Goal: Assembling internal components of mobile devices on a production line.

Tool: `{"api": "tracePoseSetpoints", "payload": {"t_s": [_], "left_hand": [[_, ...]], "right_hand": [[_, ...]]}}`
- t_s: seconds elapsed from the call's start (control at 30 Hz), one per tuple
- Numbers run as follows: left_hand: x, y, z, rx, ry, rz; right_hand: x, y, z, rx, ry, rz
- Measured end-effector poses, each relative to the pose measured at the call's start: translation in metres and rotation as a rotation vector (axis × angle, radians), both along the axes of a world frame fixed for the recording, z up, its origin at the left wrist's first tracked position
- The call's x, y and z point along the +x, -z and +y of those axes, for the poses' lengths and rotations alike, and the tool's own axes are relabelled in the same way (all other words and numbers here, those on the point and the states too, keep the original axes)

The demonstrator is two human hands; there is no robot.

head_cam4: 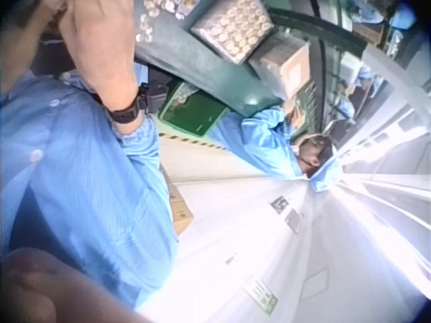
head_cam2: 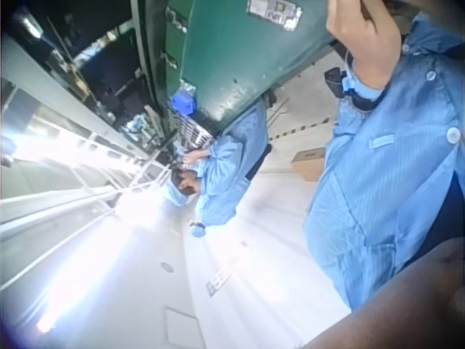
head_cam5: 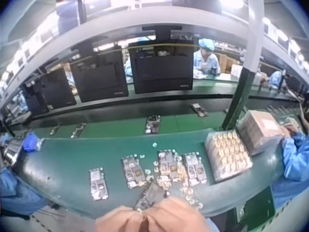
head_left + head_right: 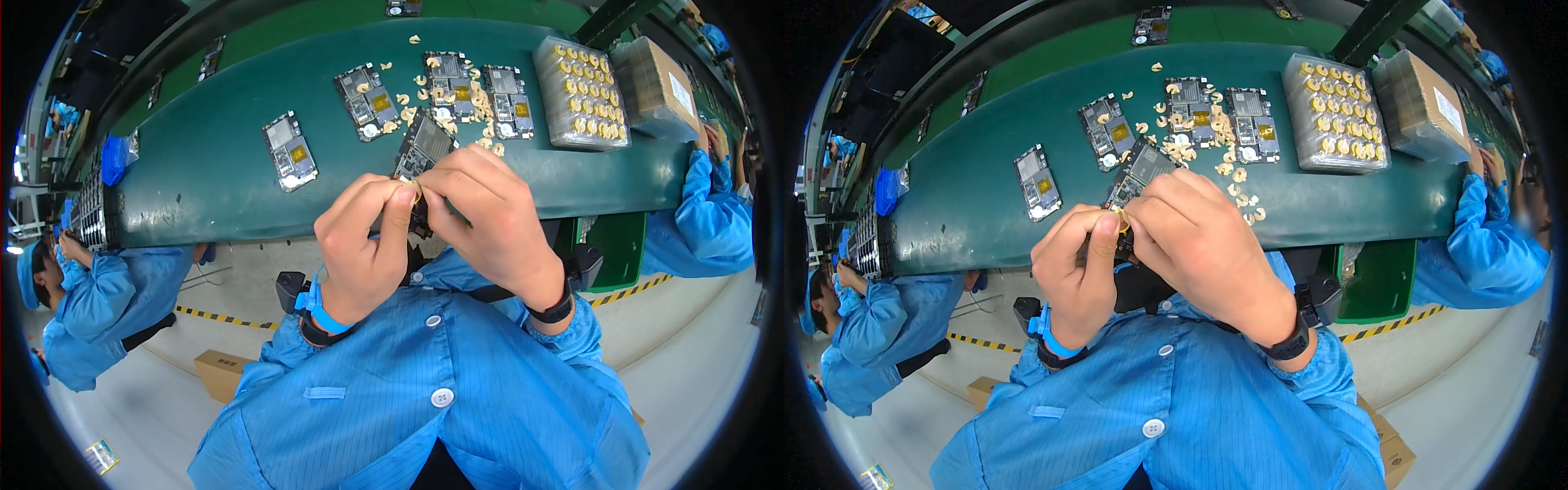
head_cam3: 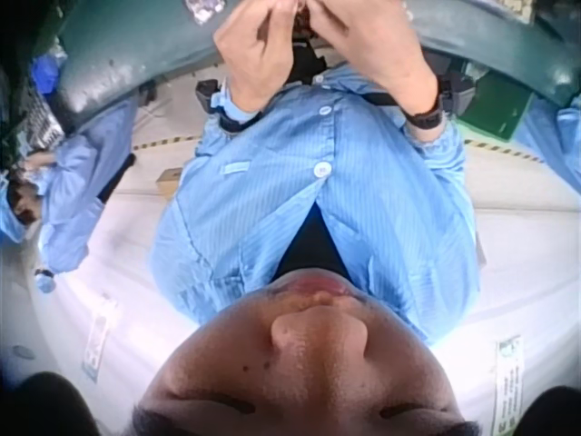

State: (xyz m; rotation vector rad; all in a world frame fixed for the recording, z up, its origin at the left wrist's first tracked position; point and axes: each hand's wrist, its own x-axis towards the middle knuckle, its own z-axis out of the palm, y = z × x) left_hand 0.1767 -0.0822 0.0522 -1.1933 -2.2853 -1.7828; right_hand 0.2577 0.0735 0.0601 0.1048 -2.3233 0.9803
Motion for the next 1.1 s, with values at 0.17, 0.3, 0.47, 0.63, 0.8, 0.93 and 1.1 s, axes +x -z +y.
{"api": "tracePoseSetpoints", "payload": {"t_s": [0.17, 0.3, 0.47, 0.63, 0.8, 0.93, 1.1], "left_hand": [[0.000, 0.003, 0.001, 0.022, 0.007, 0.018], [0.001, 0.002, 0.003, 0.026, 0.020, 0.038], [0.002, 0.001, 0.004, -0.004, 0.008, 0.069], [0.007, -0.001, 0.004, -0.012, 0.000, 0.092], [0.007, 0.002, 0.005, 0.010, -0.014, 0.051], [0.006, 0.004, 0.003, -0.027, -0.051, 0.036], [0.007, 0.005, 0.007, -0.018, -0.069, 0.048]], "right_hand": [[0.005, -0.004, 0.003, -0.031, -0.050, -0.033], [0.006, -0.004, 0.002, -0.033, -0.044, -0.048], [0.007, -0.002, 0.000, -0.038, -0.019, -0.038], [0.008, 0.001, -0.007, -0.057, 0.050, -0.021], [0.007, 0.006, -0.007, -0.088, 0.102, -0.015], [0.008, 0.003, -0.006, -0.118, 0.176, 0.045], [0.009, 0.005, -0.006, -0.068, 0.116, 0.080]]}}
